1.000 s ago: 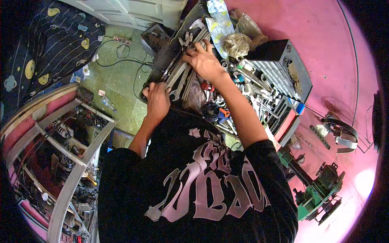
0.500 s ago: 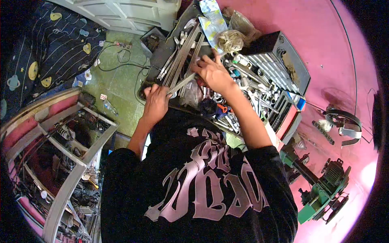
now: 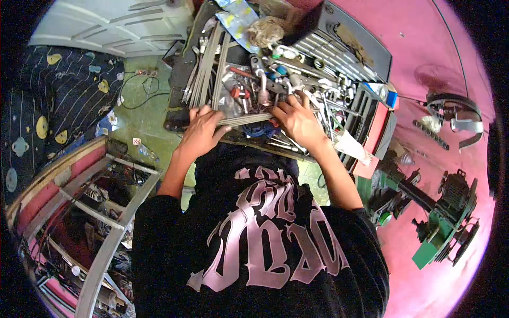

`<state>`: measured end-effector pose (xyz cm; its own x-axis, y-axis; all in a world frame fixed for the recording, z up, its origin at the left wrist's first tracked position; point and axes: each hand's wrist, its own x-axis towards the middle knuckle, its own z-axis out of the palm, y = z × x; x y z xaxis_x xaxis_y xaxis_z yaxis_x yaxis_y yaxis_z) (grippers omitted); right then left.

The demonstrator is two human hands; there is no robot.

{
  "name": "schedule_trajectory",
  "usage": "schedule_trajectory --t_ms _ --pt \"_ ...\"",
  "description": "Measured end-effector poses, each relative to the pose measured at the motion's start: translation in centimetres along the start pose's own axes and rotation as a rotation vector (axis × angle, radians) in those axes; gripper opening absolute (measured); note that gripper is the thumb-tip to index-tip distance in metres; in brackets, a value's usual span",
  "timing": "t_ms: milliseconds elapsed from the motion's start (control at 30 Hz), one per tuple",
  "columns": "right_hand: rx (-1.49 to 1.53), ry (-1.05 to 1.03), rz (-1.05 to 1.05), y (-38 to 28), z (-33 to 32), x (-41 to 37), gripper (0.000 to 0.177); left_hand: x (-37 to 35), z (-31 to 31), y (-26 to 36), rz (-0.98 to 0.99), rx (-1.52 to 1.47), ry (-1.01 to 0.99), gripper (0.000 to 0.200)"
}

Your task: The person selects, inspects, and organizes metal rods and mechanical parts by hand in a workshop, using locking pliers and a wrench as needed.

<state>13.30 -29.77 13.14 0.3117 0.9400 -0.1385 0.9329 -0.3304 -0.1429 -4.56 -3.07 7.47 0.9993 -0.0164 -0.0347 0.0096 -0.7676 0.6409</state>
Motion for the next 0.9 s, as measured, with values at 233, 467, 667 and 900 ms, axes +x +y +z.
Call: schedule_trajectory --t_ms 233,467,667,900 --pt "0.15 0.118 0.26 0.6 1.1 -9.2 0.027 2.0 1.9 4.4 0.117 0.119 -0.019 0.032" --pt "0.231 0.171 0.492 0.9 1.7 -20.4 0.035 3.2 5.2 10.9 0.039 0.122 -0.056 0.029" --pt "0.214 0.212 0.658 1.7 1.0 -30.8 0.023 6.3 10.4 17.2 0.126 0.132 -0.147 0.036" --pt "0.162 0.277 0.868 4.1 1.5 -43.9 0.024 11.5 16.2 24.9 0.214 0.12 -0.159 0.035"
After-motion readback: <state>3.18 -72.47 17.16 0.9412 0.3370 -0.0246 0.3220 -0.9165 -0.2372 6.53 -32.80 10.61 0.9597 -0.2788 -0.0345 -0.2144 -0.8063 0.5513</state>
